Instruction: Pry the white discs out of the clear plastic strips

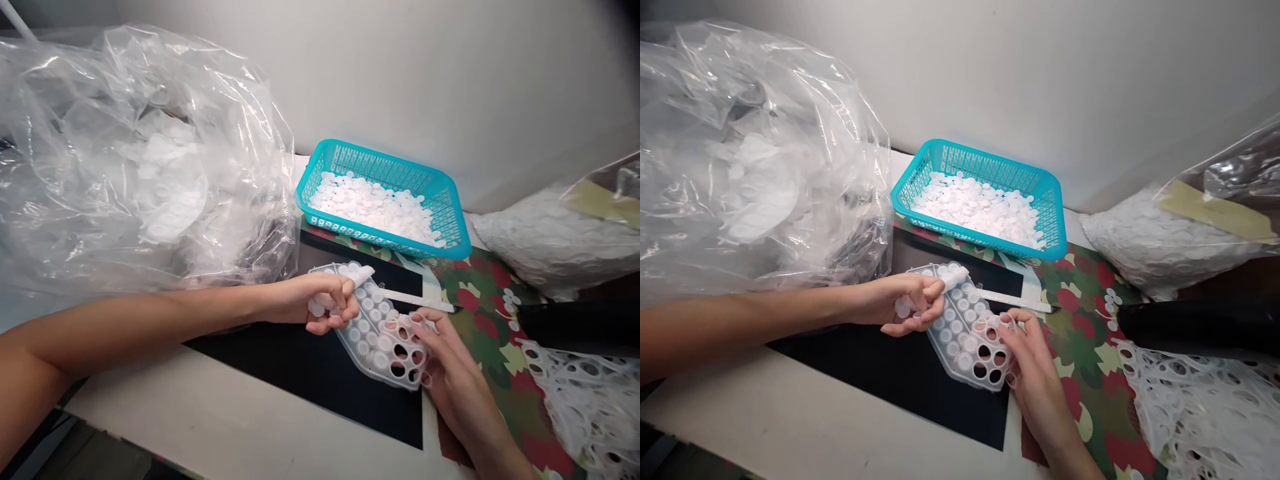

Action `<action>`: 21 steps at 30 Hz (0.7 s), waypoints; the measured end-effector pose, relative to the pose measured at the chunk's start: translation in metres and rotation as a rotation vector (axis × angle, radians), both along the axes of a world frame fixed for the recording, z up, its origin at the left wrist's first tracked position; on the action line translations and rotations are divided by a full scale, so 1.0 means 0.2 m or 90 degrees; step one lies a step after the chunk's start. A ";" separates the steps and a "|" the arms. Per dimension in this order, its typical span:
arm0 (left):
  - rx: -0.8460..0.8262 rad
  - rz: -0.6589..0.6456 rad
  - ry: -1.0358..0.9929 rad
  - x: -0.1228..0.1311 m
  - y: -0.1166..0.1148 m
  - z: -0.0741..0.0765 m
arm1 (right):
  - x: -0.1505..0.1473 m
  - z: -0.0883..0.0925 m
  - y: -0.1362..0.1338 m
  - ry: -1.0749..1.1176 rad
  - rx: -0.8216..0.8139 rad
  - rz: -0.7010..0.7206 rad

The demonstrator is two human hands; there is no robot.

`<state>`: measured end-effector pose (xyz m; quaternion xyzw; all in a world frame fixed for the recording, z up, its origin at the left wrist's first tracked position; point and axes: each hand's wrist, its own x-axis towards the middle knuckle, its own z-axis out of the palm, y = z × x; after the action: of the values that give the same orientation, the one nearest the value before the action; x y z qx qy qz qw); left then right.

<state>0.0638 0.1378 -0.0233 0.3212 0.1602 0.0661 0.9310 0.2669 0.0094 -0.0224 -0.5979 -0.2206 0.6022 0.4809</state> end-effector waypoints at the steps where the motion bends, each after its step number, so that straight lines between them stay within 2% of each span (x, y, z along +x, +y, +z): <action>1: -0.009 0.015 -0.004 0.00 0.00 -0.01 | 0.00 0.01 0.00 0.000 -0.005 0.016; 3: -0.025 0.025 0.004 0.00 0.00 -0.02 | 0.01 0.02 0.01 -0.007 0.000 0.058; 6: -0.051 -0.029 0.019 0.00 0.01 -0.02 | 0.00 0.03 0.01 -0.038 0.026 0.119; 8: -0.054 -0.066 0.042 -0.01 0.02 -0.01 | -0.01 0.02 0.01 -0.062 0.034 0.123; 11: 0.017 -0.069 0.085 -0.01 0.00 0.01 | -0.02 0.01 0.00 -0.075 0.030 0.128; 13: 0.157 -0.037 0.118 -0.02 -0.04 0.03 | -0.02 0.01 -0.01 -0.066 0.028 0.150; 17: 0.583 0.005 0.156 -0.02 -0.12 0.04 | -0.05 0.03 -0.02 -0.052 0.031 0.181; 19: 0.704 -0.003 0.151 -0.02 -0.15 0.04 | -0.08 0.05 -0.04 -0.081 0.033 0.166; 21: 0.770 -0.009 0.155 -0.02 -0.16 0.03 | -0.12 0.05 -0.06 -0.123 0.031 0.147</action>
<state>0.0602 0.1055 -0.0179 0.7988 0.1972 0.1019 0.5592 0.2431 -0.0016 -0.0117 -0.6118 -0.3474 0.5880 0.3990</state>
